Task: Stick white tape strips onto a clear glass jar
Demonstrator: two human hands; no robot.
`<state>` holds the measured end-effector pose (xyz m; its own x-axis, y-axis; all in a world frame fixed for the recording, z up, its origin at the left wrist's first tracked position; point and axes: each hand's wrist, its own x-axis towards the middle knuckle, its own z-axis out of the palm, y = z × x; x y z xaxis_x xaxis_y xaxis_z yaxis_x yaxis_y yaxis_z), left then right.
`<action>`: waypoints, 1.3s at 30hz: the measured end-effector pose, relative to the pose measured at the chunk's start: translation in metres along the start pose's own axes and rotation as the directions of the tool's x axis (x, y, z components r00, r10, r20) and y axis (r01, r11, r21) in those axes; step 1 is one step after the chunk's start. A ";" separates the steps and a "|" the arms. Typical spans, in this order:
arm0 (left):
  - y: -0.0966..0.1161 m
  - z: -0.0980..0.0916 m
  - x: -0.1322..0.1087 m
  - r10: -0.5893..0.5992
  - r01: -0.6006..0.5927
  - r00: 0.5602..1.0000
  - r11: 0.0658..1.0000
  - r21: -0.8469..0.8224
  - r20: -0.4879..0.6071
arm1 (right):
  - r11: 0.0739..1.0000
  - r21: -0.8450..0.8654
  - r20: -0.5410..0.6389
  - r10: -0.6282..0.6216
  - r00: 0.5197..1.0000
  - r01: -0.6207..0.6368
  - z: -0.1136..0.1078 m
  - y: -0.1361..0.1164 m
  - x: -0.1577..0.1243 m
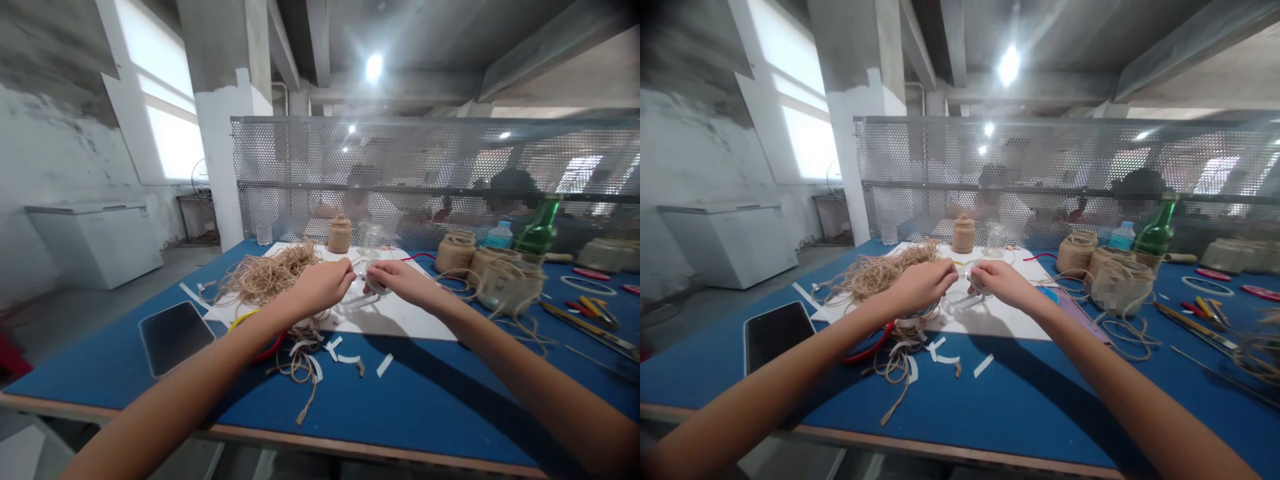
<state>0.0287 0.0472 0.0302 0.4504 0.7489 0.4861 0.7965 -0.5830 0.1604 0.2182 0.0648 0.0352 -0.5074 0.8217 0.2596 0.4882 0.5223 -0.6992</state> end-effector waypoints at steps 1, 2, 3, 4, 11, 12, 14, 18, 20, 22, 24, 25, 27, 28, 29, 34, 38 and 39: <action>0.000 0.001 0.001 -0.003 0.004 1.000 1.000 -0.020 0.014 | 1.000 -0.010 -0.007 0.001 1.000 -0.001 0.000 0.001 -0.001; 0.001 0.001 0.002 -0.003 0.004 0.999 1.000 -0.030 0.034 | 1.000 -0.023 -0.014 0.001 1.000 -0.002 0.001 0.001 -0.001; 0.001 0.002 0.004 -0.001 0.003 0.999 0.999 -0.032 0.052 | 0.999 -0.040 -0.019 0.001 1.000 -0.001 0.001 0.002 -0.002; 0.002 0.003 0.005 0.003 -0.001 0.998 1.000 -0.030 0.067 | 0.998 -0.059 -0.022 -0.001 1.000 0.000 0.001 0.002 -0.002; 0.004 0.009 0.009 -0.005 0.006 0.997 1.000 -0.017 0.080 | 0.996 -0.089 -0.029 -0.015 0.999 0.013 0.003 0.006 -0.002; 0.004 0.009 0.009 -0.006 0.007 0.997 1.000 -0.013 0.082 | 0.996 -0.088 -0.031 -0.017 0.999 0.014 0.003 0.006 -0.001; 0.004 0.009 0.009 -0.009 0.010 0.997 1.000 -0.013 0.075 | 0.995 -0.095 -0.033 -0.021 0.999 0.017 0.003 0.005 -0.001; 0.005 0.011 0.009 -0.012 0.014 0.998 0.999 -0.033 0.058 | 0.994 -0.109 -0.039 -0.005 0.999 0.001 0.004 0.004 -0.002; 0.005 0.011 0.009 -0.013 0.014 0.998 1.000 -0.022 0.062 | 0.994 -0.107 -0.034 0.013 0.999 -0.017 0.004 0.005 -0.002; 0.006 0.011 0.009 -0.016 0.017 0.997 1.000 -0.008 0.078 | 0.995 -0.099 -0.031 0.026 0.999 -0.029 0.005 0.007 -0.002; 0.007 0.011 0.009 -0.022 0.023 0.995 1.000 -0.010 0.093 | 0.994 -0.101 -0.040 0.026 0.999 -0.030 0.006 0.010 -0.002; 0.007 0.011 0.009 -0.024 0.025 0.995 1.000 -0.015 0.097 | 0.994 -0.107 -0.047 0.024 0.999 -0.029 0.007 0.012 -0.002; 0.007 0.011 0.010 -0.023 0.026 0.995 0.999 -0.025 0.100 | 0.992 -0.121 -0.067 0.020 0.998 -0.028 0.008 0.015 -0.001; 0.008 0.011 0.010 -0.023 0.026 0.995 0.999 -0.027 0.099 | 0.991 -0.129 -0.076 0.018 0.997 -0.027 0.008 0.016 0.000; 0.008 0.011 0.010 -0.024 0.026 0.995 0.999 -0.026 0.097 | 0.991 -0.134 -0.084 0.015 0.996 -0.027 0.009 0.017 0.000; 0.008 0.011 0.009 -0.022 0.024 0.995 0.999 -0.022 0.095 | 0.988 -0.150 -0.101 0.016 0.995 -0.031 0.009 0.020 0.000; 0.008 0.009 0.009 -0.005 0.006 0.993 1.000 -0.003 0.122 | 0.984 -0.171 -0.093 0.030 0.995 -0.046 0.007 0.019 -0.001; 0.009 0.009 0.009 -0.004 0.003 0.991 1.000 0.009 0.134 | 0.984 -0.171 -0.090 0.031 0.995 -0.046 0.007 0.019 -0.001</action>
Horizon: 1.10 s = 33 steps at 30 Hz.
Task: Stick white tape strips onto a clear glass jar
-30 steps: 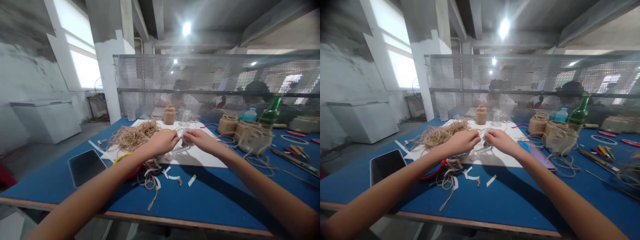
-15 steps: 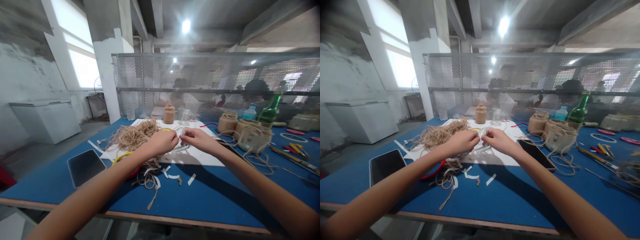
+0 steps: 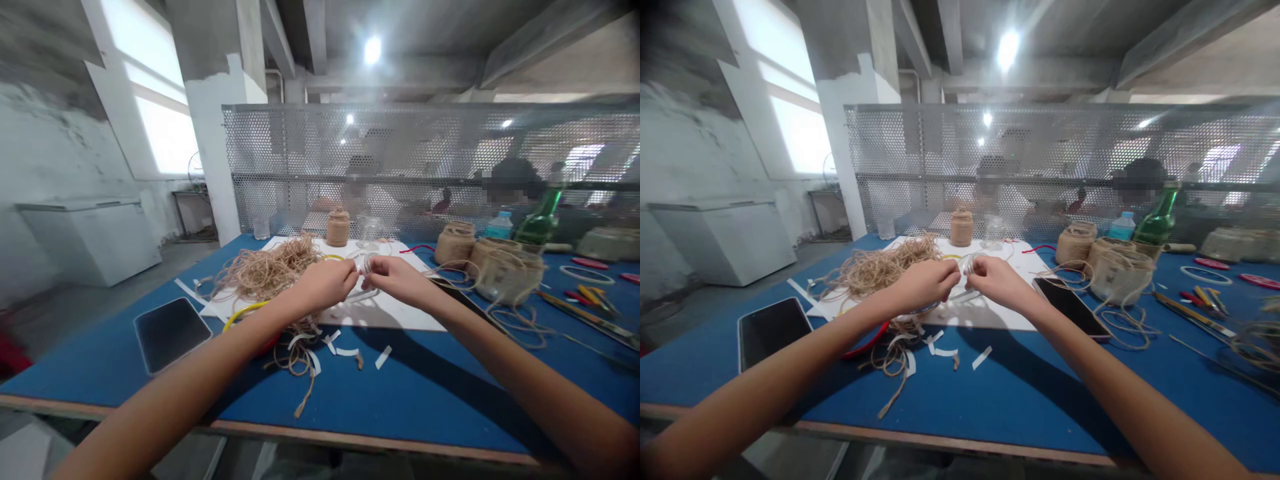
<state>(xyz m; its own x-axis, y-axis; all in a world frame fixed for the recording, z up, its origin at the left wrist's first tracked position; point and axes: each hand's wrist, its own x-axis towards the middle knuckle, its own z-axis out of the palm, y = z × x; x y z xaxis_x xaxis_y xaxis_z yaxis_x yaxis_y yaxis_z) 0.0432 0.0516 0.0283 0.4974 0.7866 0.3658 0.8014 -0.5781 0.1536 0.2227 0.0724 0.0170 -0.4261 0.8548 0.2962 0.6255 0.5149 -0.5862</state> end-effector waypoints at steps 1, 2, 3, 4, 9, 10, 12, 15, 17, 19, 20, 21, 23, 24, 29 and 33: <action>0.000 -0.001 0.000 0.001 -0.001 1.000 1.000 0.014 0.012 | 1.000 0.002 0.002 0.000 1.000 0.000 0.000 0.000 0.000; 0.001 -0.001 0.000 -0.001 0.000 1.000 1.000 0.028 0.021 | 1.000 0.006 0.003 0.000 1.000 0.000 0.000 0.000 0.000; 0.001 -0.001 0.000 -0.004 0.003 1.000 0.999 0.039 0.027 | 1.000 0.009 0.003 -0.001 1.000 0.001 0.000 0.000 0.000; 0.002 -0.002 -0.001 -0.007 0.006 0.999 0.999 0.047 0.031 | 1.000 0.014 0.002 -0.002 1.000 0.002 0.000 0.000 0.000; 0.003 -0.002 -0.001 -0.019 0.017 0.999 0.999 0.047 0.037 | 1.000 0.025 -0.022 -0.009 1.000 0.009 0.001 0.001 0.000; 0.003 -0.002 -0.001 -0.019 0.018 0.999 0.999 0.044 0.036 | 1.000 0.019 -0.026 -0.012 1.000 0.012 0.001 0.001 0.000; 0.003 -0.002 0.000 -0.023 0.022 0.999 0.999 0.038 0.035 | 1.000 0.002 -0.030 -0.015 0.999 0.015 0.001 0.000 0.000; 0.005 -0.001 -0.001 -0.033 0.032 0.999 0.999 0.037 0.034 | 1.000 -0.013 -0.041 -0.012 0.999 0.012 0.002 -0.002 0.000; 0.005 -0.001 -0.001 -0.034 0.033 0.999 0.999 0.040 0.024 | 1.000 -0.014 -0.058 -0.013 0.998 0.012 0.002 -0.004 0.000; 0.005 -0.001 -0.001 -0.033 0.033 0.999 0.999 0.041 0.016 | 1.000 -0.006 -0.075 -0.011 0.997 0.011 0.004 -0.006 0.000; 0.005 -0.001 -0.001 -0.033 0.032 0.999 0.999 0.042 0.015 | 1.000 0.001 -0.081 -0.007 0.997 0.007 0.004 -0.006 0.000; 0.005 -0.002 -0.001 -0.030 0.030 0.999 0.999 0.042 0.012 | 1.000 0.010 -0.084 -0.003 0.996 0.004 0.005 -0.006 0.000; 0.005 -0.003 -0.002 -0.021 0.021 1.000 0.999 0.050 0.002 | 0.999 0.034 -0.083 0.006 0.997 -0.003 0.005 -0.005 0.000; 0.004 -0.003 -0.002 -0.020 0.020 1.000 0.998 0.058 -0.006 | 0.999 0.046 -0.083 0.009 0.997 -0.005 0.005 -0.005 0.000; -0.002 -0.002 -0.008 -0.023 0.029 0.999 0.991 0.131 -0.043 | 0.990 0.140 -0.078 0.037 0.996 -0.026 0.002 0.000 0.001; -0.013 0.001 -0.012 -0.125 0.124 0.992 0.983 0.136 0.004 | 0.973 0.227 -0.065 0.061 0.996 -0.045 -0.001 0.005 0.002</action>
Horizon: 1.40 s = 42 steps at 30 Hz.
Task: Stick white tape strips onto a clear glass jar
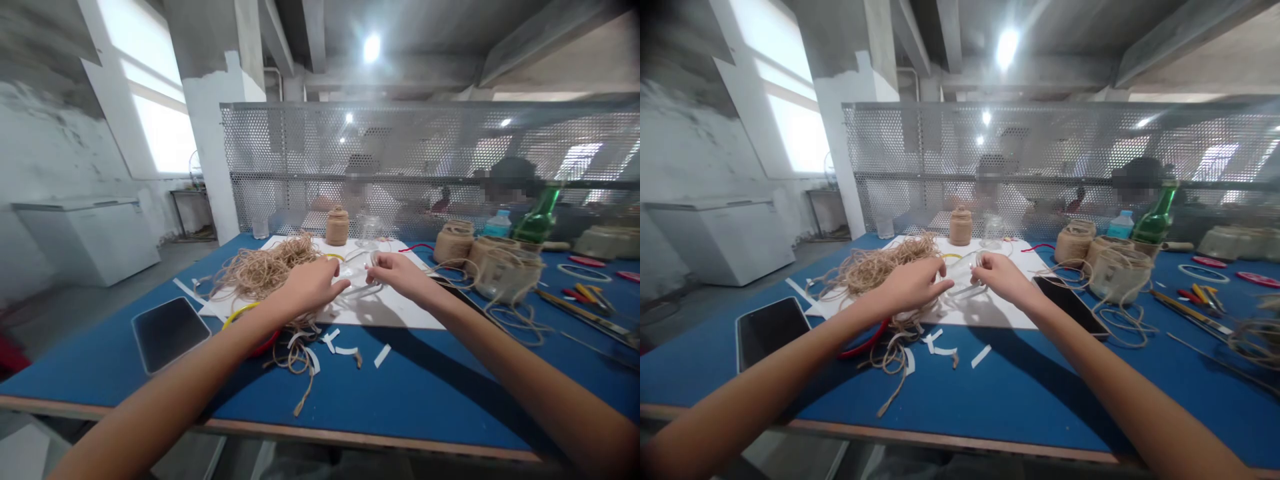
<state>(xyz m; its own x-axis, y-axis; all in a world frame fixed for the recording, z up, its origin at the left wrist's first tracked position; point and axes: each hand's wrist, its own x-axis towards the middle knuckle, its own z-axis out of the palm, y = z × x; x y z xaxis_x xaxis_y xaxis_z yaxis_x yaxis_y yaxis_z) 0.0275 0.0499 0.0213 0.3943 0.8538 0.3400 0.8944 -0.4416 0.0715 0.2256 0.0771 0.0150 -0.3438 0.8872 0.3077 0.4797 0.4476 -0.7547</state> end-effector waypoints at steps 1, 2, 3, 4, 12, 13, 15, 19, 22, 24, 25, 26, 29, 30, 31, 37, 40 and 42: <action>-0.003 0.000 0.000 -0.023 0.024 0.999 0.999 -0.023 0.046 | 1.000 0.007 0.000 -0.002 1.000 0.002 -0.001 0.001 0.000; -0.005 0.000 0.000 -0.035 0.040 0.996 0.998 -0.058 0.086 | 1.000 0.010 -0.002 -0.004 1.000 0.004 -0.001 0.002 0.001; -0.006 0.000 0.001 -0.036 0.049 0.992 0.993 -0.105 0.118 | 1.000 0.013 -0.002 -0.006 1.000 0.006 -0.002 0.004 0.001; -0.007 -0.001 0.001 -0.033 0.055 0.990 0.986 -0.160 0.139 | 1.000 0.020 -0.003 -0.001 1.000 0.001 -0.002 0.005 0.001; -0.001 -0.013 0.000 -0.041 0.061 0.997 0.911 -0.408 0.058 | 0.983 0.159 -0.024 0.103 0.994 -0.098 -0.006 0.006 0.000; -0.001 -0.014 0.000 -0.046 0.060 0.998 0.912 -0.406 0.045 | 0.982 0.162 -0.032 0.105 0.994 -0.098 -0.006 0.005 0.000; -0.003 -0.015 0.000 -0.058 0.071 0.997 0.917 -0.393 0.046 | 0.981 0.169 -0.052 0.106 0.993 -0.096 -0.008 0.004 -0.002; -0.008 -0.014 0.000 -0.066 0.056 0.997 0.953 -0.298 -0.026 | 0.965 0.238 -0.067 0.132 0.989 -0.113 -0.013 0.003 -0.002; -0.011 -0.012 0.000 -0.082 0.057 0.990 0.978 -0.202 -0.118 | 0.940 0.323 -0.072 0.136 0.988 -0.106 -0.018 0.001 -0.003; -0.012 -0.011 0.000 -0.080 0.048 0.982 0.982 -0.182 -0.170 | 0.926 0.367 -0.085 0.130 0.988 -0.090 -0.022 -0.002 -0.004; -0.012 -0.011 0.000 -0.076 0.040 0.977 0.983 -0.179 -0.197 | 0.917 0.388 -0.091 0.134 0.987 -0.089 -0.023 -0.004 -0.005; -0.012 -0.011 0.000 -0.073 0.033 0.972 0.984 -0.174 -0.224 | 0.906 0.412 -0.094 0.144 0.985 -0.093 -0.025 -0.006 -0.006; -0.011 -0.011 -0.001 -0.066 0.028 0.961 0.989 -0.145 -0.268 | 0.857 0.503 -0.078 0.174 0.982 -0.112 -0.027 -0.011 -0.008; -0.010 -0.011 -0.001 -0.066 0.029 0.960 0.990 -0.136 -0.272 | 0.839 0.532 -0.070 0.179 0.981 -0.115 -0.027 -0.011 -0.008; -0.010 -0.011 -0.002 -0.066 0.031 0.960 0.991 -0.131 -0.273 | 0.822 0.557 -0.061 0.182 0.981 -0.117 -0.028 -0.011 -0.008; -0.006 -0.011 -0.005 -0.075 0.015 0.943 0.983 -0.185 -0.324 | 0.789 0.596 -0.007 0.190 0.982 -0.149 -0.033 -0.013 -0.010; -0.004 -0.011 -0.006 -0.091 0.010 0.934 0.973 -0.229 -0.346 | 0.795 0.589 0.001 0.174 0.985 -0.141 -0.035 -0.015 -0.011; -0.003 -0.012 -0.006 -0.101 0.004 0.930 0.964 -0.265 -0.354 | 0.802 0.585 -0.008 0.154 0.988 -0.120 -0.036 -0.015 -0.012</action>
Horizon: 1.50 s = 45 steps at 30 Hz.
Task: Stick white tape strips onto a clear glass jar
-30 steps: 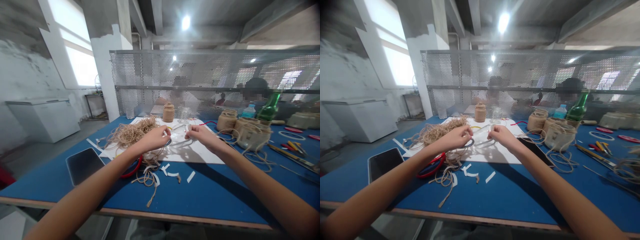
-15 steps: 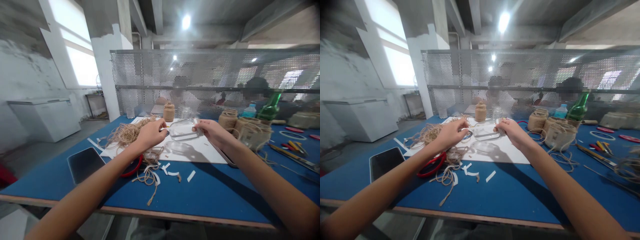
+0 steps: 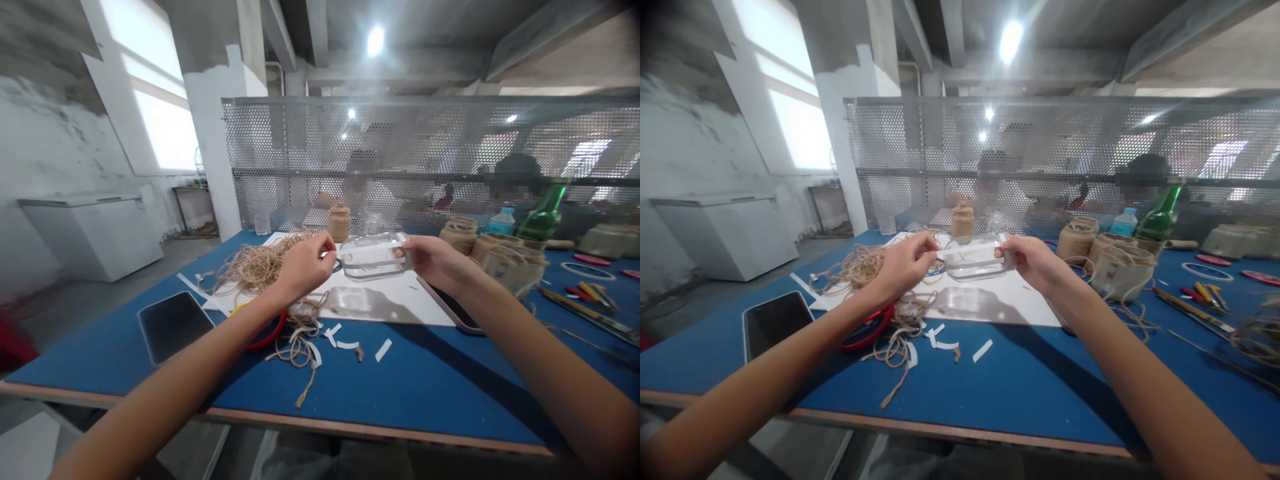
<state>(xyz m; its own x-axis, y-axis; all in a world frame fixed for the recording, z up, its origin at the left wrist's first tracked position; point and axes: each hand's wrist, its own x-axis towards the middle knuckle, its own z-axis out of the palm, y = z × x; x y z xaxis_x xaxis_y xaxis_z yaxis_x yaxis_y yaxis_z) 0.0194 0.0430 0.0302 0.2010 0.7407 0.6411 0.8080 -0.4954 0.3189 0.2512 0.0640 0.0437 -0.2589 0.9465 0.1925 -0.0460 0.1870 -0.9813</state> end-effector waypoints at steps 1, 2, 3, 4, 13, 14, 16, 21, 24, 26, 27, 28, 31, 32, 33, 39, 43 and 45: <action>0.000 0.000 0.000 -0.007 0.007 1.000 1.000 -0.014 -0.003 | 1.000 -0.011 0.004 -0.009 1.000 0.009 0.000 0.000 0.000; 0.000 -0.001 0.000 -0.017 0.016 1.000 1.000 -0.023 -0.005 | 1.000 -0.025 0.010 -0.016 1.000 0.017 0.000 0.000 0.000; 0.000 -0.001 0.000 -0.026 0.026 1.000 0.999 -0.029 -0.007 | 0.999 -0.039 0.015 -0.022 1.000 0.022 0.000 0.000 -0.001; 0.000 -0.001 0.000 -0.034 0.033 0.999 0.999 -0.032 -0.008 | 0.999 -0.047 0.020 -0.025 0.999 0.026 0.000 0.001 -0.001; -0.002 0.000 0.002 -0.060 0.068 0.997 0.988 -0.141 0.054 | 0.997 -0.022 0.049 -0.070 0.996 0.071 0.003 -0.001 -0.003; -0.003 0.000 0.003 -0.063 0.075 0.995 0.981 -0.177 0.073 | 0.996 -0.033 0.050 -0.083 0.995 0.084 0.003 -0.001 -0.003; -0.005 0.000 0.004 -0.063 0.092 0.991 0.963 -0.253 0.122 | 0.992 -0.062 0.043 -0.107 0.993 0.110 0.003 -0.001 -0.003; -0.005 0.000 0.004 -0.068 0.146 0.977 0.907 -0.396 0.204 | 0.982 -0.119 0.028 -0.142 0.989 0.145 0.004 -0.003 -0.003; -0.004 0.002 0.003 -0.071 0.156 0.975 0.891 -0.426 0.208 | 0.980 -0.124 0.036 -0.149 0.988 0.152 0.004 -0.003 -0.004; -0.004 0.004 0.003 -0.072 0.164 0.973 0.882 -0.442 0.218 | 0.979 -0.113 0.041 -0.164 0.986 0.167 0.005 -0.003 -0.005; -0.005 0.005 0.003 -0.076 0.173 0.971 0.875 -0.451 0.226 | 0.978 -0.110 0.043 -0.174 0.984 0.178 0.005 -0.002 -0.005; -0.006 0.006 0.003 -0.081 0.186 0.968 0.867 -0.462 0.237 | 0.975 -0.110 0.043 -0.187 0.981 0.190 0.006 -0.002 -0.006; -0.007 0.007 0.006 -0.116 0.235 0.960 0.830 -0.506 0.256 | 0.960 -0.139 0.032 -0.242 0.970 0.244 0.009 -0.001 -0.008; -0.007 0.007 0.007 -0.132 0.254 0.956 0.816 -0.519 0.260 | 0.952 -0.150 0.027 -0.264 0.964 0.265 0.010 -0.001 -0.009; -0.006 0.006 0.008 -0.149 0.273 0.953 0.804 -0.528 0.265 | 0.945 -0.160 0.024 -0.286 0.958 0.286 0.011 0.000 -0.010; 0.000 -0.001 0.012 -0.227 0.398 0.909 0.719 -0.570 0.349 | 0.900 -0.199 0.034 -0.389 0.921 0.388 0.017 0.005 -0.014; 0.000 -0.002 0.014 -0.217 0.414 0.904 0.665 -0.622 0.369 | 0.885 -0.197 0.044 -0.422 0.905 0.422 0.019 0.008 -0.015; -0.001 -0.002 0.014 -0.204 0.410 0.906 0.644 -0.646 0.372 | 0.880 -0.190 0.052 -0.435 0.899 0.436 0.019 0.009 -0.015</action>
<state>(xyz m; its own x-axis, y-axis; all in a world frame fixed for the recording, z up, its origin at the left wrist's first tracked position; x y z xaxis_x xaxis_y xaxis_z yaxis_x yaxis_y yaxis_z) 0.0205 0.0527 0.0402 0.2228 0.9406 0.2562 0.2455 -0.3085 0.9190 0.2365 0.0466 0.0324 -0.2632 0.7560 0.5993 0.0297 0.6273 -0.7782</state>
